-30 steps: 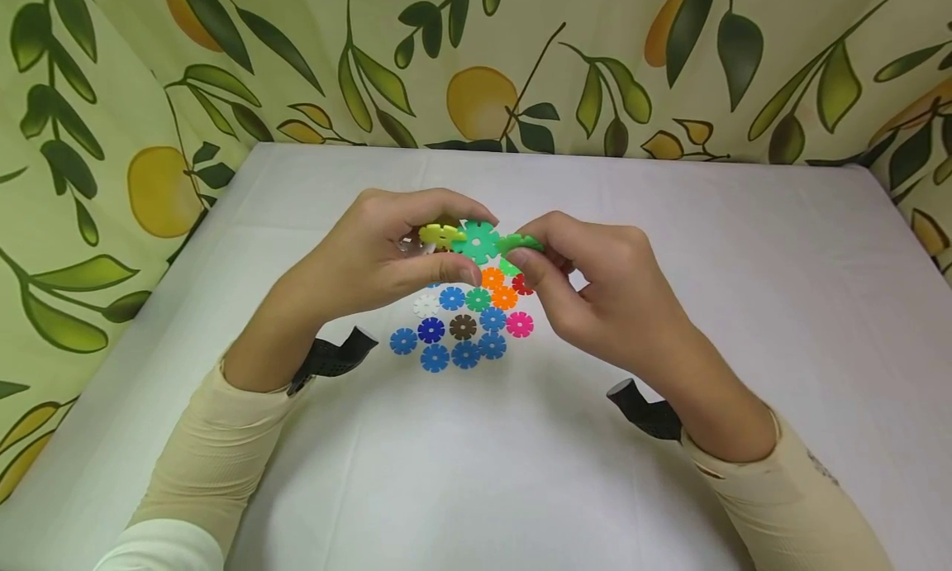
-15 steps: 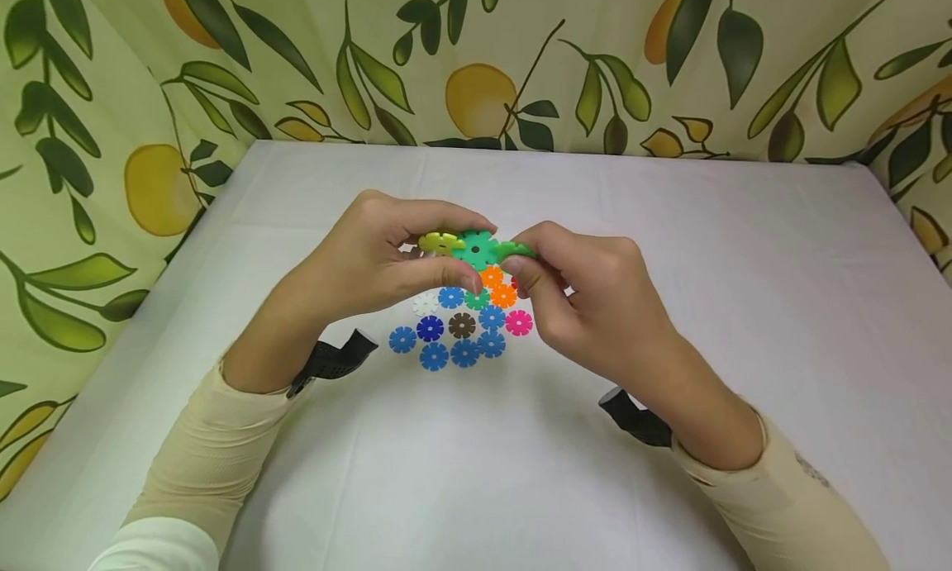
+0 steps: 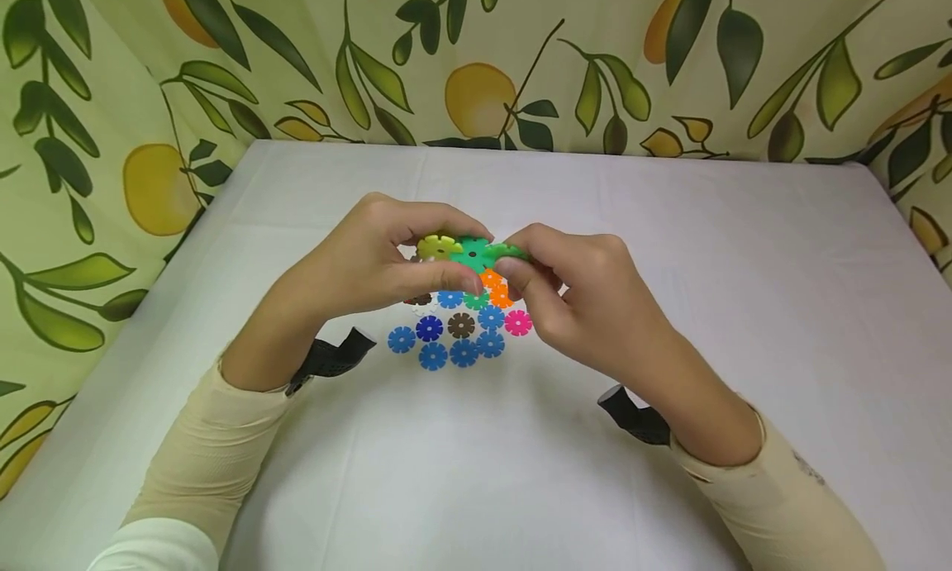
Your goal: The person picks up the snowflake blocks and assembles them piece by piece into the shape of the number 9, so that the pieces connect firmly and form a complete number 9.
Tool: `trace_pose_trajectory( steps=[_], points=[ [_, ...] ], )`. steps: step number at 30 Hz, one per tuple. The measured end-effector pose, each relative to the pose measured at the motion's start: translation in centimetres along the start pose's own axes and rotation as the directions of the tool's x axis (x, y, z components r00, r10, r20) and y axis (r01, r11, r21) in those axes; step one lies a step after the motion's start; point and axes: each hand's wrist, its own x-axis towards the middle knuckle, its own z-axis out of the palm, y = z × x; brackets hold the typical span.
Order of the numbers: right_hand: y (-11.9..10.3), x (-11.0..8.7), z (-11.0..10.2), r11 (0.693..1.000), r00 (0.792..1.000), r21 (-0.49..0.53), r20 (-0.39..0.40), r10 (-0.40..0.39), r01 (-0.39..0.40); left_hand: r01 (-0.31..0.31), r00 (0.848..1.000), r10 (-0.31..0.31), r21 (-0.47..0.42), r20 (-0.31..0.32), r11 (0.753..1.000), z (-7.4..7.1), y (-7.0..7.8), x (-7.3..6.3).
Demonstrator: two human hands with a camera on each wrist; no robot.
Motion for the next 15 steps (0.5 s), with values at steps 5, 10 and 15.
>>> trace_pose_trajectory(
  steps=[5, 10, 15],
  points=[
    [0.4, 0.2, -0.2, 0.997, 1.000, 0.077, 0.016, 0.021, -0.022, 0.017, 0.999, -0.017, -0.008, 0.033, 1.000, -0.3, -0.2, 0.0],
    [1.6, 0.4, -0.4, 0.984, 1.000, 0.177, 0.013, 0.021, -0.023, 0.077, 0.995, -0.076, -0.025, 0.061, 0.997, -0.4, -0.4, 0.0],
    [3.2, 0.4, -0.8, 0.968, 0.987, 0.198, 0.048, 0.150, -0.157, 0.108, 0.994, -0.104, -0.078, 0.042, 0.991, -0.5, -0.6, 0.0]
  ],
)
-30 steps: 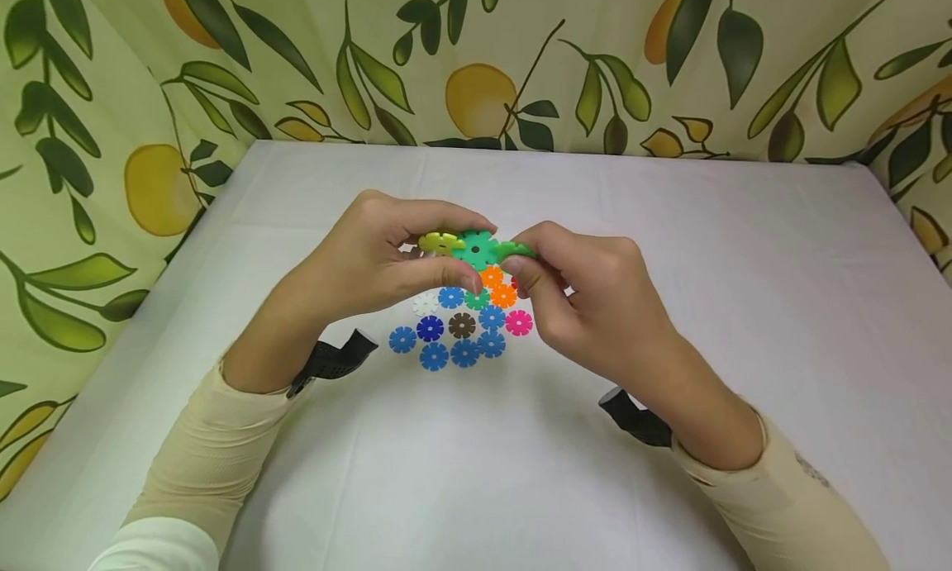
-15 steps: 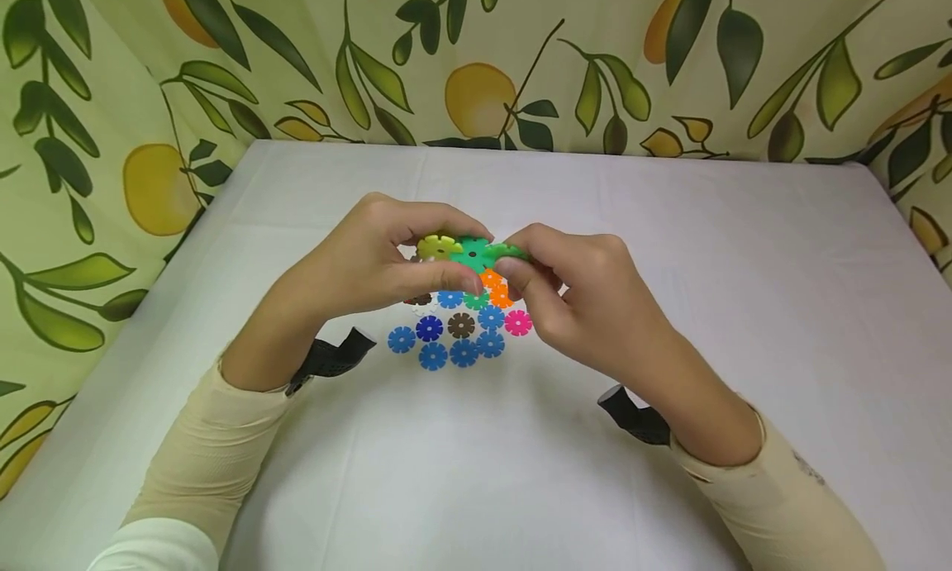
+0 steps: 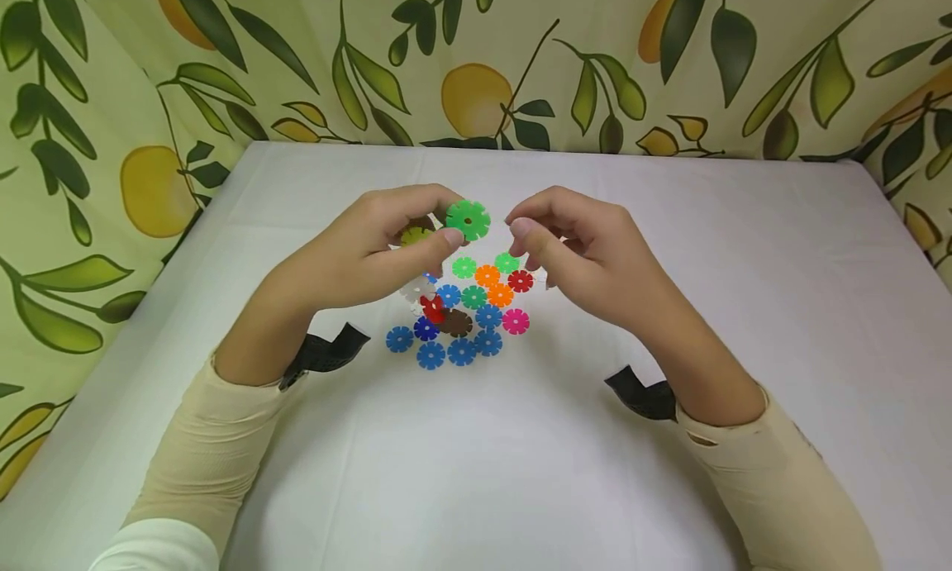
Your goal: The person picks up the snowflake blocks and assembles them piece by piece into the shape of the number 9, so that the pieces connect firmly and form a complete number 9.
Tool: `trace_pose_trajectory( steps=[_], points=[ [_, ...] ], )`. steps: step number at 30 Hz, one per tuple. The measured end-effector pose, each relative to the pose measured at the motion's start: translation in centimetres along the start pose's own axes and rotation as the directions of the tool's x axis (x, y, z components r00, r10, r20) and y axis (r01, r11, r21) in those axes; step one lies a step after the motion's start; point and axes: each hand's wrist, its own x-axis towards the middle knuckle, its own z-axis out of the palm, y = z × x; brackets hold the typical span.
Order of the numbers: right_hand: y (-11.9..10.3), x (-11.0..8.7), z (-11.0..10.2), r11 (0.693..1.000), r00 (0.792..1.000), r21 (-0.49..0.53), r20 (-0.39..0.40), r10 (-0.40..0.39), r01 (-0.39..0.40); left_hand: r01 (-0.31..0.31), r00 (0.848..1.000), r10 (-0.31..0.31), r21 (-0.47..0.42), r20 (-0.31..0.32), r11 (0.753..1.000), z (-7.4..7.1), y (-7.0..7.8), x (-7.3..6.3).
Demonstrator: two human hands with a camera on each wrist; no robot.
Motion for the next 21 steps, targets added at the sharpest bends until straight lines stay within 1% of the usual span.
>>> trace_pose_trajectory(
  steps=[2, 3, 4, 5, 6, 7, 8, 10, 11, 12, 13, 15, 17, 19, 21],
  points=[
    [0.8, 0.1, -0.1, 0.993, 0.996, -0.088, 0.035, 0.086, -0.082, 0.004, 1.000, -0.004, -0.027, -0.006, 1.000, 0.0, -0.1, 0.0],
    [1.3, 0.2, -0.1, 0.981, 0.989, -0.147, 0.063, 0.136, -0.126, 0.009, 1.000, -0.009, -0.043, -0.007, 0.999, 0.0, -0.1, 0.0],
    [1.8, 0.3, -0.1, 0.965, 0.977, -0.203, 0.101, 0.190, -0.167, 0.017, 1.000, -0.017, -0.061, -0.005, 0.998, 0.0, -0.1, 0.0],
    [2.4, 0.4, -0.1, 0.944, 0.959, -0.264, 0.151, 0.240, -0.195, 0.024, 1.000, -0.024, -0.078, -0.002, 0.997, 0.0, -0.1, -0.1],
    [2.9, 0.4, -0.1, 0.921, 0.934, -0.322, 0.204, 0.292, -0.218, 0.031, 1.000, -0.032, -0.094, 0.000, 0.995, 0.0, -0.1, -0.1],
    [3.5, 0.5, 0.0, 0.896, 0.901, -0.375, 0.260, 0.347, -0.237, 0.040, 0.999, -0.039, -0.111, 0.003, 0.993, 0.0, -0.1, -0.1],
    [4.0, 0.6, 0.2, 0.872, 0.863, -0.417, 0.308, 0.400, -0.255, 0.045, 0.999, -0.045, -0.130, 0.005, 0.991, 0.0, -0.1, -0.1],
    [5.0, 0.6, 0.5, 0.837, 0.792, -0.480, 0.388, 0.472, -0.263, 0.051, 0.999, -0.051, -0.175, 0.005, 0.983, 0.1, -0.1, 0.0],
    [5.3, 0.6, 0.8, 0.820, 0.763, -0.512, 0.413, 0.497, -0.257, 0.051, 0.999, -0.052, -0.196, 0.000, 0.979, 0.1, -0.1, 0.0],
    [5.7, 0.6, 1.0, 0.807, 0.743, -0.535, 0.430, 0.513, -0.248, 0.052, 0.999, -0.054, -0.219, -0.006, 0.974, 0.1, -0.2, 0.0],
    [5.9, 0.6, 1.2, 0.796, 0.727, -0.558, 0.442, 0.526, -0.236, 0.049, 0.998, -0.054, -0.241, -0.012, 0.969, 0.1, -0.2, 0.1],
    [6.2, 0.5, 1.4, 0.778, 0.713, -0.596, 0.457, 0.531, -0.197, 0.040, 0.998, -0.049, -0.277, -0.027, 0.960, 0.2, -0.2, 0.2],
    [6.4, 0.3, 1.5, 0.771, 0.713, -0.618, 0.472, 0.519, -0.153, 0.036, 0.998, -0.050, -0.309, -0.039, 0.950, 0.2, -0.2, 0.3],
    [6.3, 0.2, 1.5, 0.766, 0.722, -0.631, 0.473, 0.505, -0.123, 0.028, 0.998, -0.046, -0.342, -0.045, 0.939, 0.2, -0.2, 0.3],
    [6.3, 0.1, 1.5, 0.762, 0.742, -0.637, 0.454, 0.493, -0.116, 0.025, 0.998, -0.047, -0.371, -0.049, 0.928, 0.3, -0.2, 0.3]
  ],
)
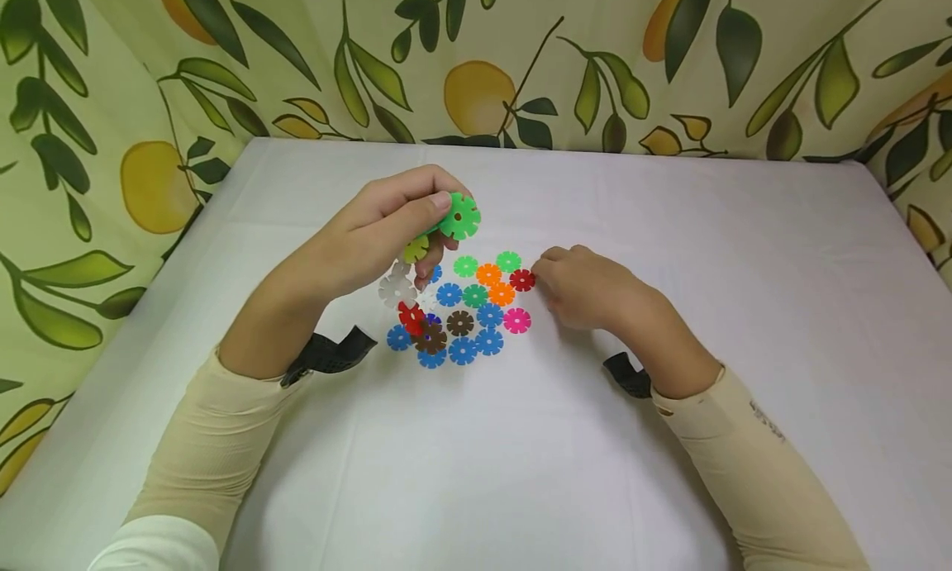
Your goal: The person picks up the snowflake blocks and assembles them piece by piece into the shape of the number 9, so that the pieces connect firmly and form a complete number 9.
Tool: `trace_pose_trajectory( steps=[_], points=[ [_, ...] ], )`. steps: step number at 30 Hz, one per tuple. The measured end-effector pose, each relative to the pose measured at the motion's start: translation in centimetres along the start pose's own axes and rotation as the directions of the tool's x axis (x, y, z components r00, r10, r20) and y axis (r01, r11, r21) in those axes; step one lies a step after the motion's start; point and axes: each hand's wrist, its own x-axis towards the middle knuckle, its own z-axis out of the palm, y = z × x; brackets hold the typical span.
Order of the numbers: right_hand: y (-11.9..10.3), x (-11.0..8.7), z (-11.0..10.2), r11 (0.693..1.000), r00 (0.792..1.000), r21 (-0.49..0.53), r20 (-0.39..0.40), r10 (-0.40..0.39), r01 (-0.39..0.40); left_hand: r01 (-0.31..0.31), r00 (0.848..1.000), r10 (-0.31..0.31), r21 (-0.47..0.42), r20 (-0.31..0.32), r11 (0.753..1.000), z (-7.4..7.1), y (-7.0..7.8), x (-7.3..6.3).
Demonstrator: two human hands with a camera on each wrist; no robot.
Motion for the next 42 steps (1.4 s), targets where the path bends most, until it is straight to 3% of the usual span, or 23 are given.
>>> trace_pose_trajectory(
  steps=[5, 12, 21, 26, 30, 32, 34, 36, 37, 39, 42],
  points=[
    [0.2, -0.1, -0.2, 0.997, 0.997, 0.015, -0.019, 0.071, -0.071, 0.016, 1.000, -0.016, -0.050, -0.008, 0.999, 0.1, 0.1, -0.1],
    [0.6, -0.2, -0.4, 0.991, 0.993, 0.080, 0.060, 0.102, -0.106, 0.049, 0.999, -0.050, -0.069, -0.021, 0.996, 0.1, 0.5, -0.1],
    [1.1, -0.3, -0.5, 0.972, 0.970, 0.108, 0.150, 0.193, -0.210, 0.090, 0.996, -0.090, -0.066, -0.007, 0.994, 0.1, 0.5, 0.1],
    [1.7, -0.3, -0.5, 0.971, 0.970, 0.138, 0.175, 0.171, -0.196, 0.088, 0.996, -0.090, -0.089, -0.013, 0.992, 0.2, 0.3, 0.1],
    [1.5, -0.6, -1.0, 0.969, 0.984, 0.199, 0.128, 0.124, -0.148, 0.081, 0.996, -0.085, -0.122, -0.026, 0.989, 0.3, 0.2, 0.1],
    [1.2, -0.8, -1.3, 0.963, 0.995, 0.252, 0.051, 0.089, -0.099, 0.082, 0.996, -0.086, -0.136, -0.028, 0.987, 0.3, 0.1, 0.1],
    [0.8, -1.0, -1.8, 0.954, 0.995, 0.299, -0.075, 0.059, -0.034, 0.091, 0.995, -0.096, -0.142, -0.026, 0.986, 0.4, 0.1, 0.1],
    [0.5, -1.3, -2.2, 0.945, 0.974, 0.324, -0.226, 0.029, 0.046, 0.093, 0.995, -0.097, -0.141, -0.020, 0.986, 0.5, 0.0, 0.1],
    [0.4, -1.4, -2.3, 0.943, 0.953, 0.319, -0.304, 0.013, 0.089, 0.096, 0.995, -0.099, -0.139, -0.016, 0.986, 0.5, -0.1, 0.2],
    [0.0, -1.8, -2.6, 0.942, 0.899, 0.289, -0.438, -0.027, 0.169, 0.101, 0.995, -0.103, -0.134, -0.008, 0.986, 0.6, -0.2, 0.2],
    [-0.6, -2.4, -2.9, 0.937, 0.816, 0.226, -0.570, -0.096, 0.267, 0.103, 0.995, -0.104, -0.123, -0.002, 0.987, 0.7, -0.4, 0.3]
  ],
)
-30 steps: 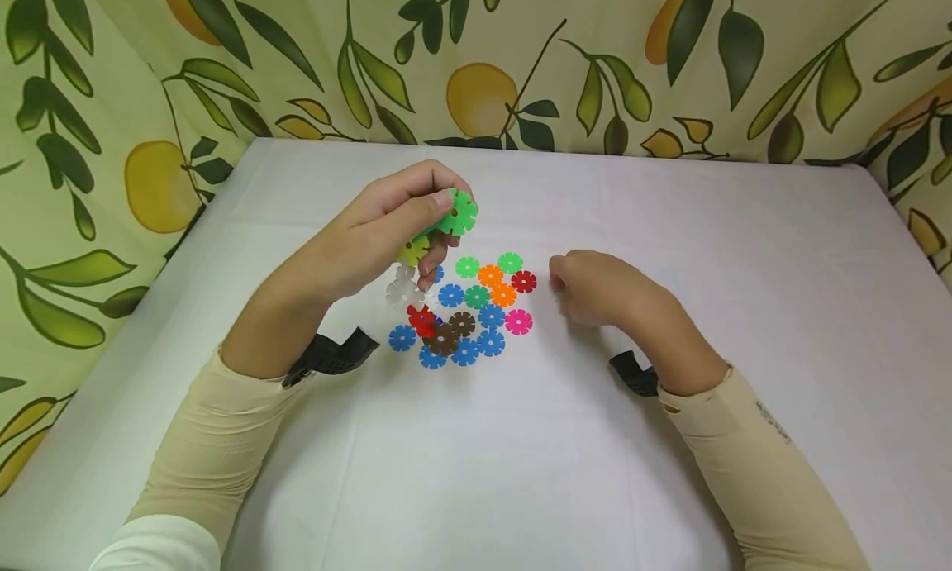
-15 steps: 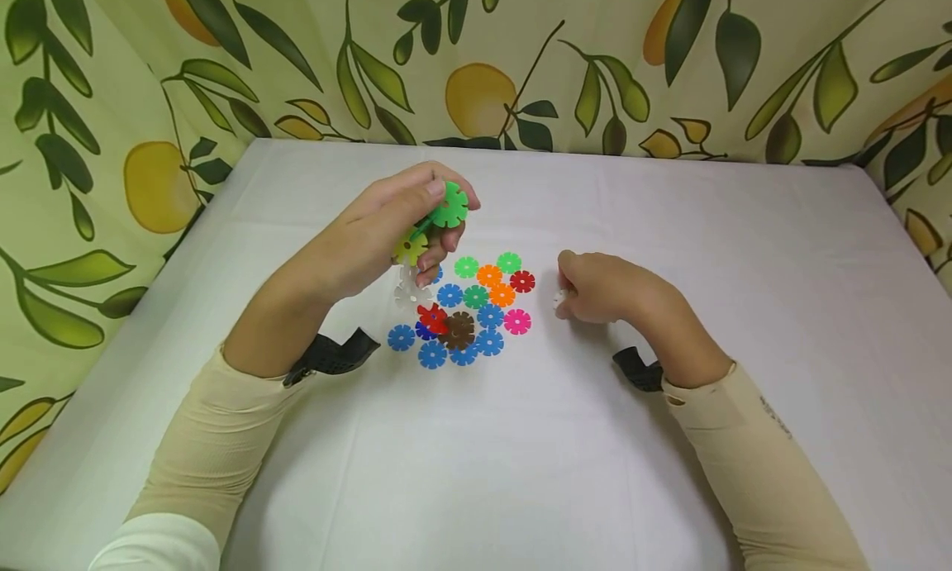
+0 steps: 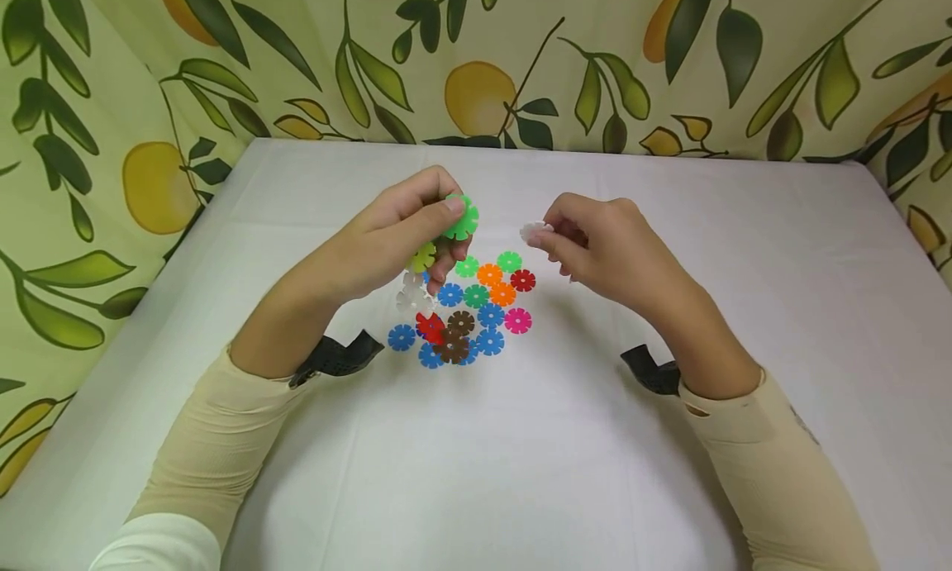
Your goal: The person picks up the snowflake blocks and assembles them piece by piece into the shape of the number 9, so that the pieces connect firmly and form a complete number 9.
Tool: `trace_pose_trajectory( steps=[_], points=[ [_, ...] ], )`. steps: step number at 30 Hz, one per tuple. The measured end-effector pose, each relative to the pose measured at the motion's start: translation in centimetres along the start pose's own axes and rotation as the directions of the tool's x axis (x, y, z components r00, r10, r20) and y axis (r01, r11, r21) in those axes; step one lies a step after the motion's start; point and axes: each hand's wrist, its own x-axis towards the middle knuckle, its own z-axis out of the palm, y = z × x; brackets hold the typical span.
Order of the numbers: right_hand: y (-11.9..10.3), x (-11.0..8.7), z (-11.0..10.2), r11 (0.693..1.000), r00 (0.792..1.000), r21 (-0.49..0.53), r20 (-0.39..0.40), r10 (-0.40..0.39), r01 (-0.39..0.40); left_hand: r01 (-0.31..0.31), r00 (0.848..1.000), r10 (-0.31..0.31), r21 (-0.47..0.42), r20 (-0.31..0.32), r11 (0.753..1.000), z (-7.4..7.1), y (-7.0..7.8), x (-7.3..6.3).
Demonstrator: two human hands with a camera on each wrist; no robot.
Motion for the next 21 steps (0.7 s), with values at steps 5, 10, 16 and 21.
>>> trace_pose_trajectory(
  steps=[5, 10, 16, 21],
  points=[
    [-2.0, -0.3, -0.3, 0.992, 0.986, 0.008, -0.116, -0.122, 0.124, 0.009, 1.000, -0.009, 0.034, 0.001, 0.999, 0.4, -0.3, 0.2],
    [-3.8, -0.6, -0.4, 0.976, 0.962, 0.005, -0.168, -0.216, 0.220, 0.016, 1.000, -0.016, 0.035, 0.005, 0.999, 0.7, -0.4, 0.3],
    [-4.7, -0.8, -0.2, 0.956, 0.938, -0.081, -0.190, -0.292, 0.281, 0.014, 1.000, -0.014, 0.010, -0.009, 1.000, 0.9, -0.4, 0.3],
    [-4.9, -0.8, 0.1, 0.932, 0.907, -0.166, -0.226, -0.355, 0.324, 0.008, 1.000, -0.008, -0.017, -0.019, 1.000, 1.1, -0.4, 0.3]
  ],
)
